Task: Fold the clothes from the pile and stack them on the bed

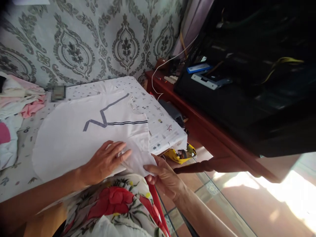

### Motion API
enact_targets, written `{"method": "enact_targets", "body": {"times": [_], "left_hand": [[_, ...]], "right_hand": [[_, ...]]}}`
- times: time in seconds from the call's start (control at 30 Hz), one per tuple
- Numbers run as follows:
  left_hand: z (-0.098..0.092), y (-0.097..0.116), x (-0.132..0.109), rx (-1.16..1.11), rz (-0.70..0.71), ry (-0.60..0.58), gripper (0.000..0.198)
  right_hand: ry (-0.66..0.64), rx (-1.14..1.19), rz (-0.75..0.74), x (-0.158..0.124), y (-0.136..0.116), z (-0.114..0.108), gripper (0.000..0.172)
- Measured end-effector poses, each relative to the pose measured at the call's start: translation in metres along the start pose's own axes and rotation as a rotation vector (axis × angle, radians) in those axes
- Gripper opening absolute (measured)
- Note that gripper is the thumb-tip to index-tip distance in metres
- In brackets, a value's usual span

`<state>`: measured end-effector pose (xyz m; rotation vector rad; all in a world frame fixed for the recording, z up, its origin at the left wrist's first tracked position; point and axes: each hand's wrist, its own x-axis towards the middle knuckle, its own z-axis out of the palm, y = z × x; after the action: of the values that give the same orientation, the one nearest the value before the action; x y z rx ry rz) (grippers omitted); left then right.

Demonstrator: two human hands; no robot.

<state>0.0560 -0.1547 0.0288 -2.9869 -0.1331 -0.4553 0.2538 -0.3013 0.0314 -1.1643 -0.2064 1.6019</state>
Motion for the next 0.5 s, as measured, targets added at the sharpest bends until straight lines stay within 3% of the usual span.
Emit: {"method": "enact_targets", "body": {"times": [0.13, 0.27, 0.37, 0.5], "left_hand": [[0.003, -0.002, 0.019, -0.192, -0.004, 0.005, 0.025], [-0.008, -0.003, 0.019, -0.579, -0.128, -0.051, 0.03], [-0.018, -0.008, 0.017, -0.722, -0.088, -0.122, 0.032], [-0.025, -0.029, 0.021, -0.825, -0.044, -0.19, 0.034]], "right_hand": [[-0.017, 0.033, -0.026, 0.0, -0.005, -0.004, 0.042], [-0.003, -0.126, -0.126, -0.001, -0.003, -0.011, 0.049], [0.003, -0.386, -0.134, -0.001, -0.002, -0.018, 0.044], [-0.06, -0.916, -0.188, 0.0, -0.024, -0.032, 0.018]]}}
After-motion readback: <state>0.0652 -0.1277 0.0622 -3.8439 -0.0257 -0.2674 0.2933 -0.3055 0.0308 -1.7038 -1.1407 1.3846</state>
